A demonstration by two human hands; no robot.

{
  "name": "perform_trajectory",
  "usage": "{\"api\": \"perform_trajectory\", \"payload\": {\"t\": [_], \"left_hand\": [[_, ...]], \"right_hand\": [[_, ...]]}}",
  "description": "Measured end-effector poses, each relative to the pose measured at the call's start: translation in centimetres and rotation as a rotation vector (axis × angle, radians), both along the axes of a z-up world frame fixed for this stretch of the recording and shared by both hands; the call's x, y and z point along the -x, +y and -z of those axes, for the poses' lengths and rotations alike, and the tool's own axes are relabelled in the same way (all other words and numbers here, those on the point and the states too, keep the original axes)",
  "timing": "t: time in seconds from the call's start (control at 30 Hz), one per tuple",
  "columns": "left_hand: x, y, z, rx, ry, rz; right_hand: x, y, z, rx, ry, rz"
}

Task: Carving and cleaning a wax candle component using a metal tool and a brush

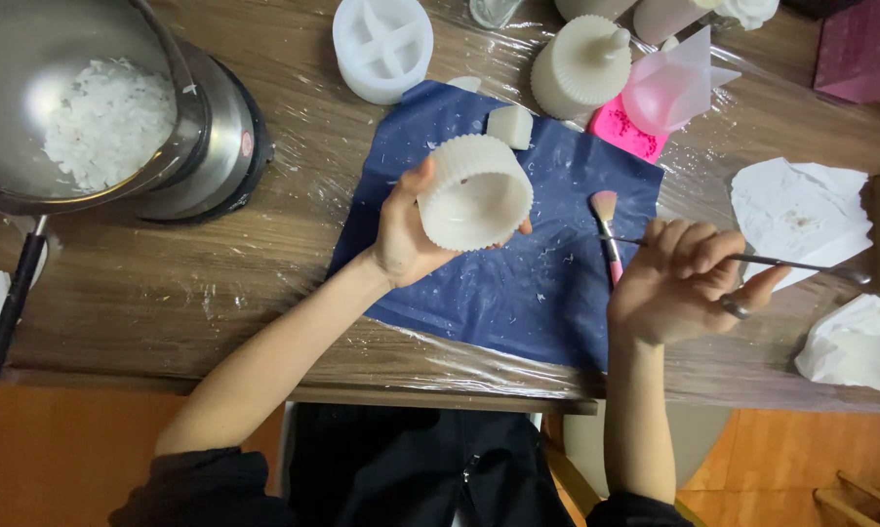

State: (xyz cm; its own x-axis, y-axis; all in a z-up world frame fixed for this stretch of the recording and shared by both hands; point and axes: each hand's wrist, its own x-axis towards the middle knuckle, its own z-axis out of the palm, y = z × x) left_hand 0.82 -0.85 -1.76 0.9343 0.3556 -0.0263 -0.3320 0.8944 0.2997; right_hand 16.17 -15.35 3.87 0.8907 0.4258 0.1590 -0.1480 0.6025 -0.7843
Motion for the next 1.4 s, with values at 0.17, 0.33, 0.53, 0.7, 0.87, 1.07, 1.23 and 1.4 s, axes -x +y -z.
{"api": "perform_trajectory", "payload": {"t": [0.17,0.33,0.53,0.7,0.87,1.07,1.23,1.4], "left_hand": [[-0.2,0.0,0.3,0.017,-0.048,0.03],[0.1,0.3,-0.3,0.117,-0.161,0.099],[0.2,0.1,-0.5,0.031,-0.144,0.086],[0.0,-0.4,0.4,0.0,-0.152,0.106],[-0.8,-2.2,-1.2,-1.225,0.401,-0.308],[-1.1,-2.5,0.2,-1.906,0.715,-0.49],[-1.0,-2.0,-1.5,-1.454,0.601,-0.524],[-1.1,-1.2,-0.6,-0.843,0.369,-0.505]], "right_hand": [[-0.5,-0.1,-0.3,0.004,0.0,-0.072],[-0.5,0.1,0.6,-0.02,0.061,-0.1],[-0.8,0.0,1.3,0.012,0.167,-0.131],[-1.0,-0.2,1.4,0.019,0.219,-0.095],[-1.2,-0.2,1.4,-0.006,0.151,-0.124],[-1.1,0.3,0.7,-0.03,0.115,-0.097],[-1.1,0.6,-0.5,-0.027,0.087,-0.093],[-1.6,0.8,-0.1,-0.022,0.071,-0.127]]}}
